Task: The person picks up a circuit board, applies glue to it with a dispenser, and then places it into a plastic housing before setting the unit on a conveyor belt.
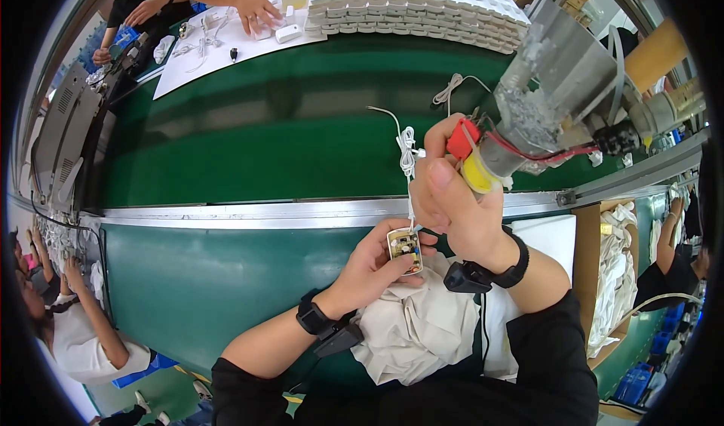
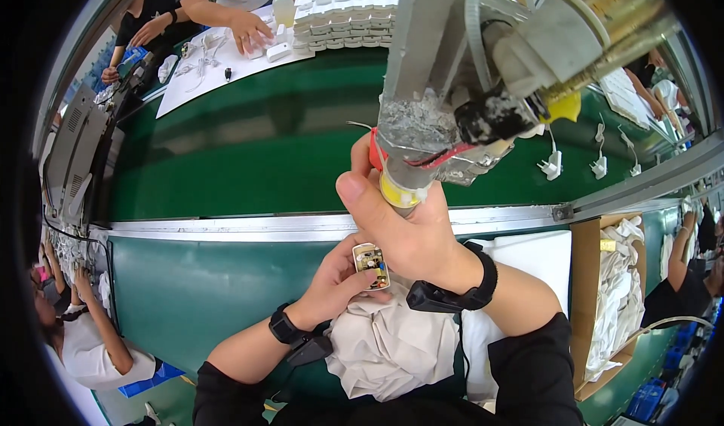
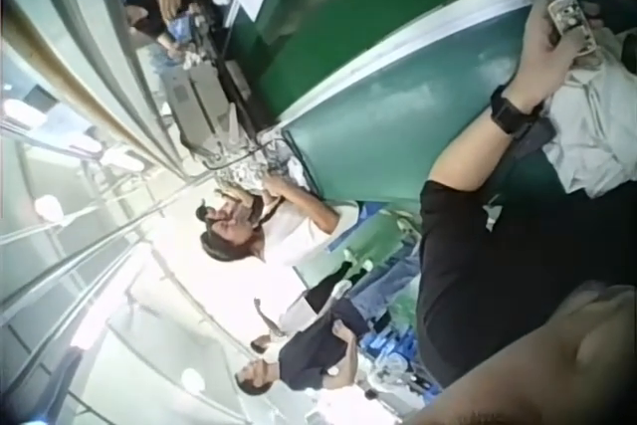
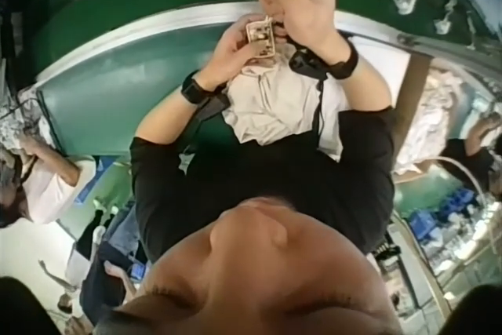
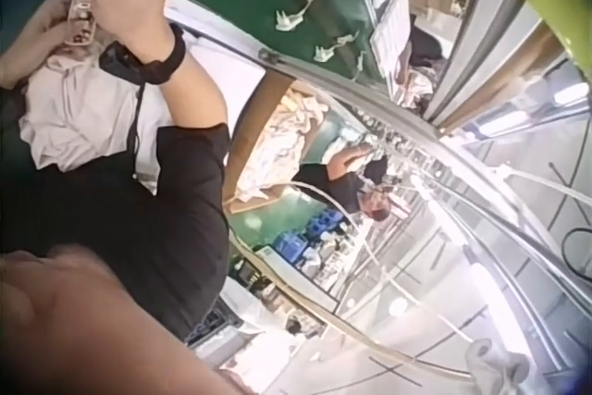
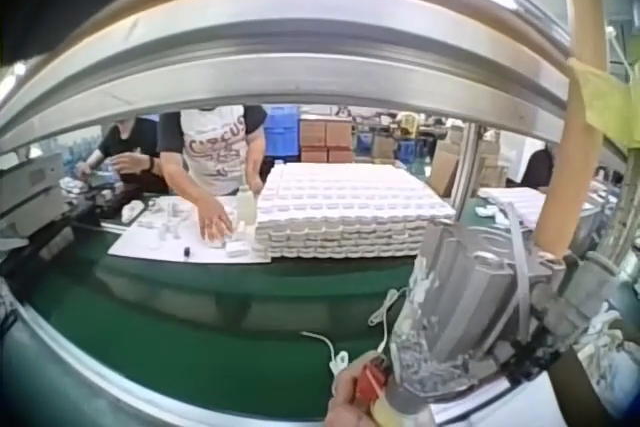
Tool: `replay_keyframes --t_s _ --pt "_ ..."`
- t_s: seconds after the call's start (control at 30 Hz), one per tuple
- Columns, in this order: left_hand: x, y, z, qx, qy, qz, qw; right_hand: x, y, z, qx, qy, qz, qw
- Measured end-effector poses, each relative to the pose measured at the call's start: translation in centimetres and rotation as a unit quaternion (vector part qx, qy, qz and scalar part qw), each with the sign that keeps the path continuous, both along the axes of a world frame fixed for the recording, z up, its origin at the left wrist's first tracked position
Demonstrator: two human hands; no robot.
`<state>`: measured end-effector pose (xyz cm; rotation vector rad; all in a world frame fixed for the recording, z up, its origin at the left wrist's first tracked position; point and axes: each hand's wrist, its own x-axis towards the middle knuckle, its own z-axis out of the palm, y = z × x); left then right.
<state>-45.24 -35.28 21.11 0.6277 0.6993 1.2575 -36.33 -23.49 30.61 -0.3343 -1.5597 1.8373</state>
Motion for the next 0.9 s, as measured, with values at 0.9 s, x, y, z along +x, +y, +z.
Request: replay_keyframes --t_s 0.9 --pt "-0.6 0.2 -0.3 -0.041 -0.083 0.086 0.992 0.5 -1.7 0.4 -0.011 -0.021 0.029 0.999"
